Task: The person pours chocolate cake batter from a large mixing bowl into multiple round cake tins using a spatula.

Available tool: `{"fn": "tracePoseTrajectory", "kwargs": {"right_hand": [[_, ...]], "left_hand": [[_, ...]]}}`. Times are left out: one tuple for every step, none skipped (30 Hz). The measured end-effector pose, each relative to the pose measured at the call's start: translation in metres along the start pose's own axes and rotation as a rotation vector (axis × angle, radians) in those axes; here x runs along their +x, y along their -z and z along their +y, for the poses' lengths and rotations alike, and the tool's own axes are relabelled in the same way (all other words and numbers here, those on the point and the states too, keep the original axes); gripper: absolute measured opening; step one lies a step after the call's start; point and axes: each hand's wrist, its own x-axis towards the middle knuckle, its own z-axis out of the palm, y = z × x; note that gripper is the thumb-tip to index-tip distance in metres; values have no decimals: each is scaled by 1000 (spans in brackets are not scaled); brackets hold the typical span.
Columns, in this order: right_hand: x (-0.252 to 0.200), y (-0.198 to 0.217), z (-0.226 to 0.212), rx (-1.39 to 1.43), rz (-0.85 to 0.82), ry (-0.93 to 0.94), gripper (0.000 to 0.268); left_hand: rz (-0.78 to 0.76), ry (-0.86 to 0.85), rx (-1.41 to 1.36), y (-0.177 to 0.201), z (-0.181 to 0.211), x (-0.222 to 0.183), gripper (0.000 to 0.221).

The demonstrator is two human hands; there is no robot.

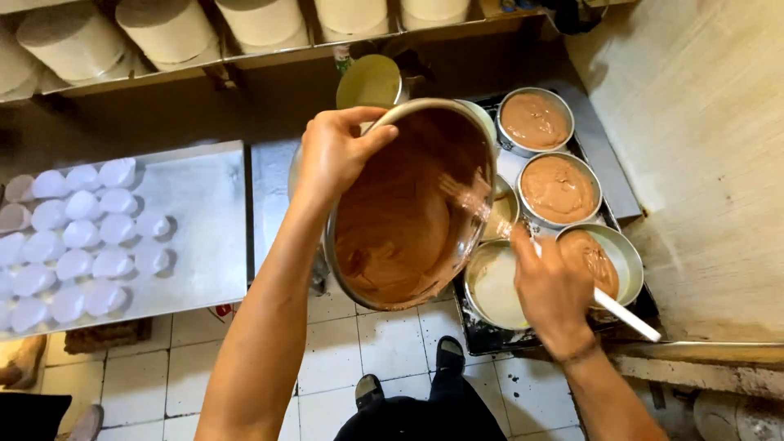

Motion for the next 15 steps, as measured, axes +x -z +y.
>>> {"fn": "tracePoseTrajectory", "kwargs": {"right_hand": [[5, -4, -1, -239, 0, 2, 26], [11, -9, -2, -478, 1, 4, 31], [0, -11, 1, -480, 4, 12, 31], [-10, -14, 3, -420, -213, 27, 28], [-20, -17, 6, -356, -434, 45, 26], [-27, -14, 17, -357, -435, 56, 26], [-35, -12, 29, -224, -485, 68, 24], [-42, -10, 41, -90, -535, 78, 21], [-37, -3, 33, -82, -544, 89, 21], [-32, 5, 27, 25, -460, 107, 23], [-25, 10, 19, 135, -366, 120, 26], [-27, -2, 21, 145, -367, 127, 26], [-29, -12, 22, 157, -306, 127, 29], [-31, -22, 25, 169, -245, 127, 33], [-54, -54, 35, 170, -242, 125, 33]], "left_hand": [[-20, 4, -14, 0, 1, -1, 33], [-41, 9, -28, 1, 2, -2, 33], [-33, 10, -32, 3, 1, -2, 33], [-38, -25, -35, 5, -1, -2, 32], [-41, -53, -36, 9, -3, -3, 32], [-32, -47, -37, 8, -11, 3, 32], [-54, -93, -64, 9, -20, 7, 32], [-76, -139, -92, 9, -30, 10, 32], [-70, -126, -85, 10, -37, 13, 32], [-107, -207, -117, 11, -44, 16, 32], [-146, -296, -145, 13, -50, 22, 33], [-142, -291, -135, 15, -48, 21, 33], [-201, -233, -206, 15, -44, 21, 34], [-260, -174, -277, 15, -40, 21, 35], [-262, -177, -276, 13, -37, 19, 35]]}}
